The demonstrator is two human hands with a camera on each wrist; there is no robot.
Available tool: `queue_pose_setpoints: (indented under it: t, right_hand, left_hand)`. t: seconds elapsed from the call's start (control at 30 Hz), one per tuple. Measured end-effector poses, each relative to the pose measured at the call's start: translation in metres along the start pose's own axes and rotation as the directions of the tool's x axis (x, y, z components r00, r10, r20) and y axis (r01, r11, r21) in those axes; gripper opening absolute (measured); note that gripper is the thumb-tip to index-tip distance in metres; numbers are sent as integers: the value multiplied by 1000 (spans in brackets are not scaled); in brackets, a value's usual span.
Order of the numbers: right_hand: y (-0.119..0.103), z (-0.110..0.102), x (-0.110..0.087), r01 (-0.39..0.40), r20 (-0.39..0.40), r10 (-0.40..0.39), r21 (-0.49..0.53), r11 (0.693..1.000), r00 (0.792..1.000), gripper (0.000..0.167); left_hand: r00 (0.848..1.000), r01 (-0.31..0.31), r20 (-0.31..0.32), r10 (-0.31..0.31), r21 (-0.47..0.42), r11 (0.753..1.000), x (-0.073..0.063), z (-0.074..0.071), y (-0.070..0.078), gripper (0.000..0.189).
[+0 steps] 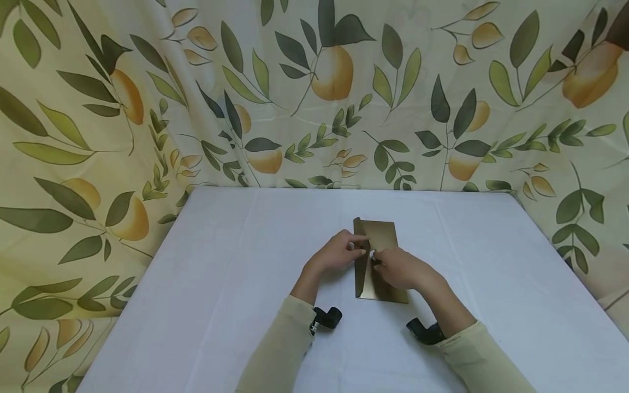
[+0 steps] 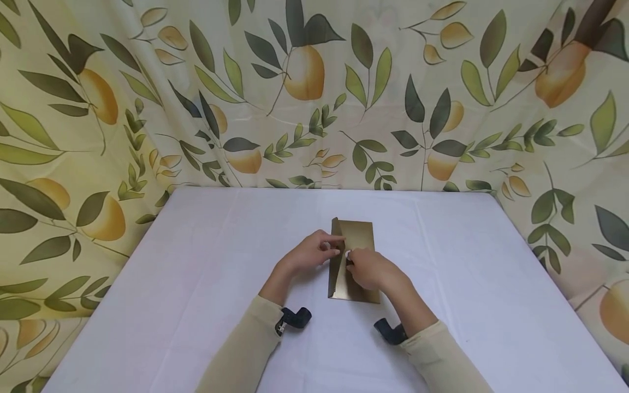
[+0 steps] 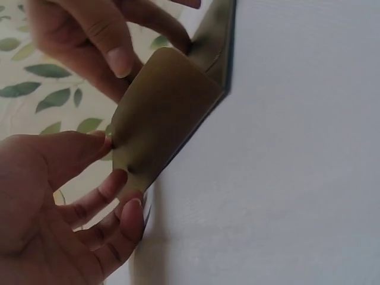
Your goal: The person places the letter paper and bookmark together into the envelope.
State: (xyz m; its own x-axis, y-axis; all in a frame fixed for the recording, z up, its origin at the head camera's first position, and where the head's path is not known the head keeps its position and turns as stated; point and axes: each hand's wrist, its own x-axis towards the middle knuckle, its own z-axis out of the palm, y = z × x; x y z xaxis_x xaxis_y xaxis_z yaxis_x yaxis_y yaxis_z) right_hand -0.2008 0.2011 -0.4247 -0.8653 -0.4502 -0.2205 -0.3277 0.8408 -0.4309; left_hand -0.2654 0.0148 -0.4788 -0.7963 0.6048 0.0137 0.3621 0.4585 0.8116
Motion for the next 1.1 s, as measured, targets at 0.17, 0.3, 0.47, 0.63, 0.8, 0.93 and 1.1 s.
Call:
queue_pose_setpoints:
  t: [0.17,0.3,0.47,0.63,0.8,0.93,1.1]
  right_hand:
    - [1,-3,-2,8,30,-9,47,999,1000,11]
    - [0,-4,-3,7,35,-10,68,998,999,12]
    - [1,-3,-2,-7,38,4,65,998,999,13]
    - [-1,-3,-5,-38,61,33,80,996,998,14]
    - [-3,-3,-8,-53,80,49,46,998,996,34]
    - [-5,-3,-9,-48,91,48,-4,999,995,43]
    - [-8,0,-11,-79,122,83,-34,996,989,43]
  left_hand:
    - [999,33,5,-34,71,997,-1,6,7,43]
    - [997,71,7,-73,166,984,-2,11,11,43]
    - [996,86,12,-92,270,959,-1,15,12,41]
    - [997,62,18,-75,396,916,-1,21,17,36]
    - [998,62,4,-69,390,919,-3,21,21,35]
    - [997,77,1,-83,349,934,-4,21,19,36]
    - [996,74,15,-84,335,939,-3,20,17,37]
